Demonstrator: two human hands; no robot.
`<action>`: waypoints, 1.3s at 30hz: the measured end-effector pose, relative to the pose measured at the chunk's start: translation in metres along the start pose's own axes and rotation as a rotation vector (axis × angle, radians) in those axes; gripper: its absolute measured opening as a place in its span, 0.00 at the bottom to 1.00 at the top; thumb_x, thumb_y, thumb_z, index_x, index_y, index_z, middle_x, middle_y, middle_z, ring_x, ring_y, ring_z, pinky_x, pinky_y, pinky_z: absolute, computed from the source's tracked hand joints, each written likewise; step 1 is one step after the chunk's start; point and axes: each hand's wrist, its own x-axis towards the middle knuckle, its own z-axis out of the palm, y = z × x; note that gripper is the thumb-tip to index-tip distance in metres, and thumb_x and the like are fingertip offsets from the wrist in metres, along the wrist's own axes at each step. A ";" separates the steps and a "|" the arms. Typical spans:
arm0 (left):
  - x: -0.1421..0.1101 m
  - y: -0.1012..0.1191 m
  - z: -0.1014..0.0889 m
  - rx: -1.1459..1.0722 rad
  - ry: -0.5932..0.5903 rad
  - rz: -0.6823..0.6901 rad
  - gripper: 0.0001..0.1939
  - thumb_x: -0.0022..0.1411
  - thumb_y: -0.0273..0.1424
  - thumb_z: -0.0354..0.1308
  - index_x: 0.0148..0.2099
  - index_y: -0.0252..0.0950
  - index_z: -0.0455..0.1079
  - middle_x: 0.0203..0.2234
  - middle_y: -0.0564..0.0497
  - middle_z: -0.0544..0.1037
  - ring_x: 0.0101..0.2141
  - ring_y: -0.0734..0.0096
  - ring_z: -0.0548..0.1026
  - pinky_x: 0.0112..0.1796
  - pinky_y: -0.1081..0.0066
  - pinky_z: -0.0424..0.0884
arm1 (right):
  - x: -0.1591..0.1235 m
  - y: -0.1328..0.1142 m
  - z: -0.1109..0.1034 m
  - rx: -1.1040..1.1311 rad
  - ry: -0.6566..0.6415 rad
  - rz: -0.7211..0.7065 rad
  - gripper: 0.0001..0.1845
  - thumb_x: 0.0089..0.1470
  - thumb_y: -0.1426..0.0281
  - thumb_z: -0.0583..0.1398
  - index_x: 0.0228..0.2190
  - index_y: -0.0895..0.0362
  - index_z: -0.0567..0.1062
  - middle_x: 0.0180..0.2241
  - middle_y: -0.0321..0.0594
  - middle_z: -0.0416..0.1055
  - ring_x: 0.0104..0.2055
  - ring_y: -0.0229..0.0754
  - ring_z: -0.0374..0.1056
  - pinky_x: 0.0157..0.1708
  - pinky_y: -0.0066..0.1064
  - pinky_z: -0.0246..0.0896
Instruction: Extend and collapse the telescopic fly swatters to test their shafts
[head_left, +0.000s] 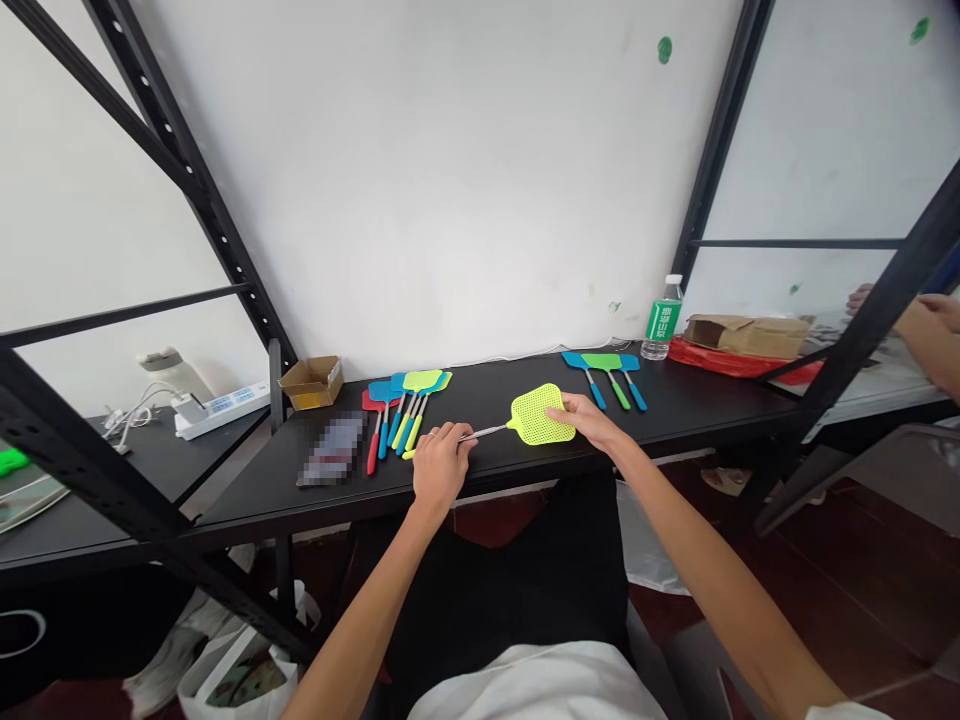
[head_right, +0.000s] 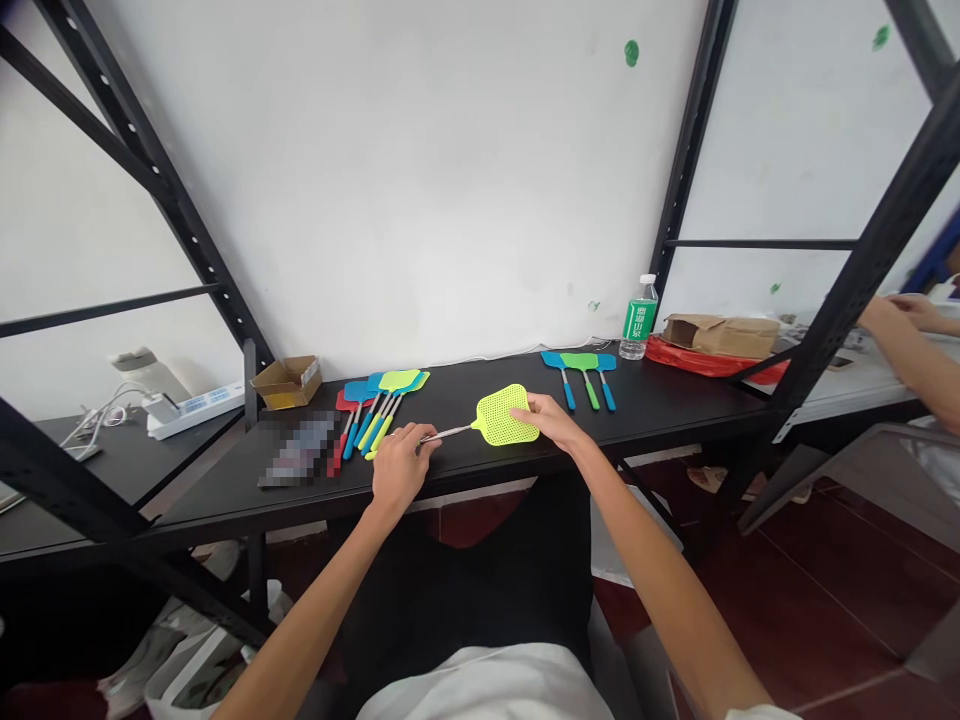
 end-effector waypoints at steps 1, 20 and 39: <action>0.000 0.000 0.000 -0.001 -0.006 0.001 0.07 0.70 0.35 0.54 0.43 0.41 0.73 0.34 0.52 0.80 0.35 0.62 0.74 0.36 0.64 0.60 | 0.000 0.000 0.000 0.002 0.001 -0.011 0.25 0.48 0.57 0.70 0.46 0.55 0.81 0.40 0.45 0.81 0.45 0.52 0.75 0.47 0.43 0.68; 0.001 0.003 -0.005 -0.050 -0.043 -0.099 0.08 0.70 0.35 0.53 0.44 0.41 0.73 0.35 0.49 0.79 0.35 0.62 0.75 0.34 0.66 0.62 | 0.003 0.004 -0.003 -0.040 0.127 0.002 0.22 0.54 0.55 0.66 0.46 0.53 0.81 0.47 0.45 0.78 0.44 0.47 0.73 0.42 0.36 0.68; 0.001 0.002 -0.005 -0.061 -0.014 -0.082 0.08 0.71 0.35 0.52 0.44 0.41 0.72 0.35 0.49 0.79 0.36 0.61 0.75 0.34 0.66 0.62 | 0.003 0.004 -0.008 0.103 0.219 0.035 0.23 0.57 0.51 0.61 0.47 0.52 0.80 0.48 0.47 0.77 0.44 0.49 0.74 0.35 0.34 0.70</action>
